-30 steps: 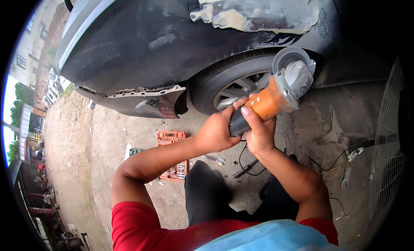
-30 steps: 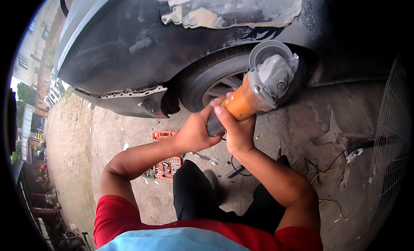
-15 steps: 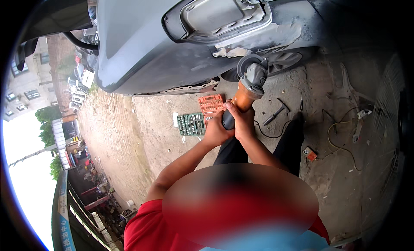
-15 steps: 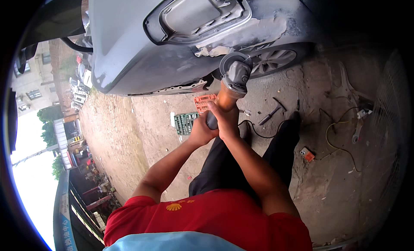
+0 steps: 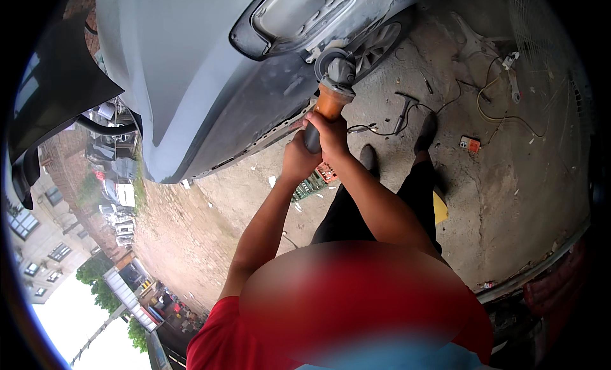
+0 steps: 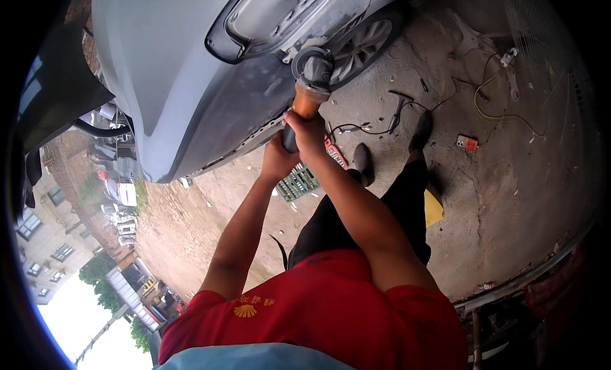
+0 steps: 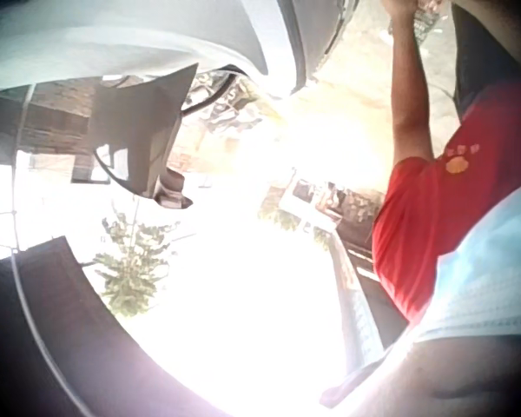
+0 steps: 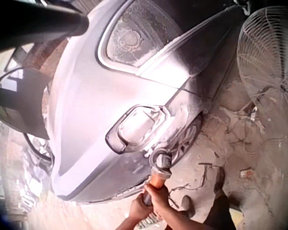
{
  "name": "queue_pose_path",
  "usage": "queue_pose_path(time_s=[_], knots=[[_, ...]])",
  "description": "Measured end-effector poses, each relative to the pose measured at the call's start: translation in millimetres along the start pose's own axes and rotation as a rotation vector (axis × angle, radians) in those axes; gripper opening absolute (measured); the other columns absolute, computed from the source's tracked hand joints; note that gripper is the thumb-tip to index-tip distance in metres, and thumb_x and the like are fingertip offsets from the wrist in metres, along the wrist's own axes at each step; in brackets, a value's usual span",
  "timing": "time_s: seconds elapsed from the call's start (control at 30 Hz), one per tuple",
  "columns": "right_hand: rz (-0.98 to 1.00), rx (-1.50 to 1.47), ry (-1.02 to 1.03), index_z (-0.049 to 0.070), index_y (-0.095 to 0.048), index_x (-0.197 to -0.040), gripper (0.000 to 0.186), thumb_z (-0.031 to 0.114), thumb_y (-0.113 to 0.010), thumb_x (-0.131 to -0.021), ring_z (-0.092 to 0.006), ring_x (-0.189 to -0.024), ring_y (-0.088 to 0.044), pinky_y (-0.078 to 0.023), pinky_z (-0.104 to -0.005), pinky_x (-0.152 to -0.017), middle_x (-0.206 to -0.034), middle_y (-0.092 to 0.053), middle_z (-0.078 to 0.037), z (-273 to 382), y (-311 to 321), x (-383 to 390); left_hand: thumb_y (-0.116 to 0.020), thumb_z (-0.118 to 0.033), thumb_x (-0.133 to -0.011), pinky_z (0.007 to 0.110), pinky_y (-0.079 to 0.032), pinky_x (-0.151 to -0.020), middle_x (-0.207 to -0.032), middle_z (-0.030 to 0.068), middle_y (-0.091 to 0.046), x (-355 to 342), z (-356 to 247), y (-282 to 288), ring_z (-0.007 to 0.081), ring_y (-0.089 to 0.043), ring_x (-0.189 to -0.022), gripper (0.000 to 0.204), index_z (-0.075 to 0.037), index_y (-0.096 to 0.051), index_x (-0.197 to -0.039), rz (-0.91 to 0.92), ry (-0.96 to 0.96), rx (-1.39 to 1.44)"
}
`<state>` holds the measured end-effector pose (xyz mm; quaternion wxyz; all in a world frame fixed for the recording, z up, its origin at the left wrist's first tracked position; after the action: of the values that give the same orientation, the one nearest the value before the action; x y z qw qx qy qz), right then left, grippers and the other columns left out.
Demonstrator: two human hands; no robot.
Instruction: The person sits on the ground and uses an angle grinder to grind the surface of a car's front bumper. They hold the tool with both hands and move it across the damaged area, generating sparks.
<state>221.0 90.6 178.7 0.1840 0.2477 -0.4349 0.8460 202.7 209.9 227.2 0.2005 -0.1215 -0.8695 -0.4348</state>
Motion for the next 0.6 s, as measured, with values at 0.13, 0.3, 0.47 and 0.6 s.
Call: queue_pose_path(time_s=[0.13,0.3,0.47,0.6], knots=[[-0.067,-0.179,-0.085,0.001,-0.072,-0.104,0.02,0.013,-0.083,-0.093,-0.0198,-0.085,-0.075,-0.061,-0.0356,-0.082,-0.092,-0.076,-0.008,-17,-4,-1,-0.099,-0.037,-0.07,0.046,-0.06,-0.083,-0.098,0.0242,-0.08,-9,16,7,0.0354,-0.081,-0.092,0.067,0.006,-0.071,-0.113,-0.008,-0.115,-0.072],[-0.057,-0.213,-0.024,0.001,-0.073,-0.104,0.019,0.012,-0.083,-0.093,-0.0207,-0.086,-0.076,-0.062,-0.0369,-0.084,-0.094,-0.076,-0.007,-14,-20,-5,-0.096,-0.038,-0.072,0.049,-0.062,-0.088,-0.105,0.0291,-0.08,-15,-12,31,0.0444,-0.08,-0.102,0.069,0.006,-0.071,-0.119,0.074,-0.082,-0.124],[-0.052,-0.278,0.0,0.001,-0.073,-0.1,0.016,0.012,-0.082,-0.093,-0.0198,-0.086,-0.075,-0.06,-0.0361,-0.083,-0.095,-0.075,-0.006,-20,-19,-12,-0.101,-0.037,-0.069,0.045,-0.061,-0.082,-0.1,0.0231,-0.081,-22,-2,32,0.031,-0.082,-0.095,0.069,0.006,-0.072,-0.114,0.062,-0.098,-0.223],[-0.022,-0.261,0.028,0.001,-0.072,-0.099,0.015,0.012,-0.081,-0.093,-0.0192,-0.086,-0.074,-0.06,-0.0363,-0.081,-0.093,-0.075,-0.006,-11,-21,-16,-0.101,-0.038,-0.07,0.044,-0.061,-0.084,-0.1,0.0215,-0.082,-27,-17,36,0.03,-0.082,-0.099,0.071,0.006,-0.07,-0.117,0.064,-0.103,-0.208]])
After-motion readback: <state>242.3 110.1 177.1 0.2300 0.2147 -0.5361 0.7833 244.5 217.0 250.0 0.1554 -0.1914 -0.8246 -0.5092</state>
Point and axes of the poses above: each hand's wrist, its own x-axis away from the middle knuckle, its own y-axis out of the back of the hand, z = x × y, the point moved 3 cm from there along -x, towards the middle knuckle
